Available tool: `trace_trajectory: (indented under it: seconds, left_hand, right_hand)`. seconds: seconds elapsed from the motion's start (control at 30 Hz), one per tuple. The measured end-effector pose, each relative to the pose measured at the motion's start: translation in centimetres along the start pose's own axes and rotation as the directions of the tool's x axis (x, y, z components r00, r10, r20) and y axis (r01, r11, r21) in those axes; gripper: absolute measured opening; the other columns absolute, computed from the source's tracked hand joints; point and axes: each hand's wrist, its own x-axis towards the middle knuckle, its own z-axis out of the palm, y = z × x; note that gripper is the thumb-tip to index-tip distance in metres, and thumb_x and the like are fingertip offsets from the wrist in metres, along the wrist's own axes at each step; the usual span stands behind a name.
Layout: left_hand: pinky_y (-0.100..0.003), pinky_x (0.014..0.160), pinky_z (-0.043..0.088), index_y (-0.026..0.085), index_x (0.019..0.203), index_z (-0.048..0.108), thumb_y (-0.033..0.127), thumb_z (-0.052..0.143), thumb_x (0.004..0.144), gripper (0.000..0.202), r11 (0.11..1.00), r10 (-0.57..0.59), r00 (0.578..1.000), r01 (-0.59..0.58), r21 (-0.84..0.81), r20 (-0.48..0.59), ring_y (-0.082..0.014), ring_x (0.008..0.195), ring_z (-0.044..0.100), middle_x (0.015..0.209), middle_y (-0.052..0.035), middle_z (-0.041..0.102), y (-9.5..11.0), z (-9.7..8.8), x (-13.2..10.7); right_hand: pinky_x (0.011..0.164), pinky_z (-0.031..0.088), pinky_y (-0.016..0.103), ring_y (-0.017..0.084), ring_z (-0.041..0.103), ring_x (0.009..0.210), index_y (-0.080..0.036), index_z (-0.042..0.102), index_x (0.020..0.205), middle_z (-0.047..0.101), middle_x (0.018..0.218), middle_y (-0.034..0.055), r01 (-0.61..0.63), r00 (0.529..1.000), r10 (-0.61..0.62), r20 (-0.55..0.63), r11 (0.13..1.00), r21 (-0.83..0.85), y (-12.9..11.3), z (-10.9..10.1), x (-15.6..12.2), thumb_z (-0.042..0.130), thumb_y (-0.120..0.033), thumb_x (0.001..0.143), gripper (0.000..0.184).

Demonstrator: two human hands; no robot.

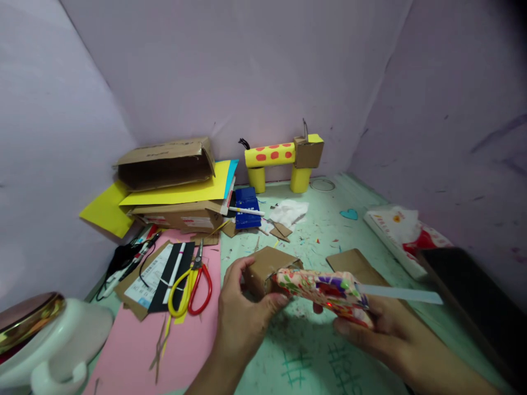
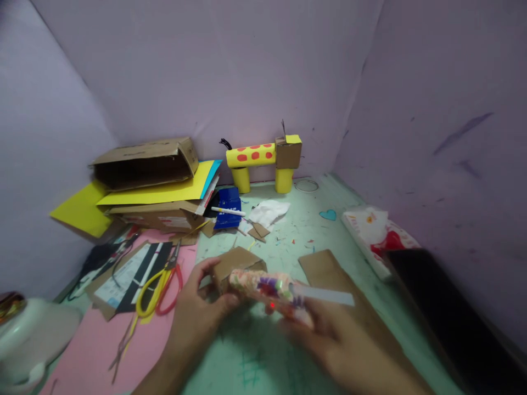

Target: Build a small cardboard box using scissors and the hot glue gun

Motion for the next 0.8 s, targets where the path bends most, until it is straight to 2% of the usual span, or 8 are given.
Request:
trace_trajectory:
  seconds: [0.13,0.37,0.6,0.8]
  left_hand:
    - [-0.051,0.090,0.049,0.019,0.115,0.055,0.035,0.078,0.055,0.066,1.000,0.009,1.000,-0.009,0.012,0.024,-0.0348,0.109,0.059,0.118,-0.0140,0.062,0.0,-0.1,0.0]
    - [-0.049,0.089,0.051,0.018,0.115,0.055,0.039,0.078,0.054,0.069,1.000,0.004,1.000,-0.004,0.025,0.030,-0.0349,0.108,0.060,0.118,-0.0147,0.062,-0.1,-0.3,0.2]
    - [-0.046,0.086,0.053,0.017,0.119,0.050,0.045,0.078,0.055,0.075,1.000,-0.023,0.996,0.023,-0.006,0.083,-0.0336,0.106,0.063,0.121,-0.0169,0.062,-0.4,-0.6,0.6]
    - [-0.046,0.084,0.054,0.017,0.118,0.051,0.046,0.079,0.054,0.076,0.998,-0.051,0.997,0.053,-0.029,0.064,-0.0325,0.098,0.066,0.115,-0.0147,0.064,0.0,-0.6,0.6]
  right_hand:
    - [0.097,0.048,0.044,0.033,0.065,0.107,-0.024,0.073,0.106,0.074,0.110,0.0082,-0.006,0.998,0.006,-0.065,1.000,0.008,-0.3,0.1,0.1,0.068,-0.046,0.076,0.037]
    - [0.095,0.050,0.045,0.031,0.067,0.101,-0.025,0.074,0.106,0.075,0.108,0.0073,0.020,0.998,-0.017,-0.053,0.999,0.048,-0.6,-0.3,0.3,0.070,-0.041,0.076,0.034]
    - [0.100,0.046,0.045,0.031,0.064,0.108,-0.024,0.071,0.108,0.072,0.115,0.0082,0.003,0.994,0.011,-0.107,0.992,0.127,-1.2,-0.6,0.1,0.071,-0.037,0.074,0.036]
    - [0.097,0.048,0.049,0.034,0.064,0.107,-0.023,0.071,0.109,0.072,0.113,0.0100,0.029,0.990,-0.011,-0.138,0.991,0.129,-1.1,-1.2,0.1,0.073,-0.043,0.072,0.042]
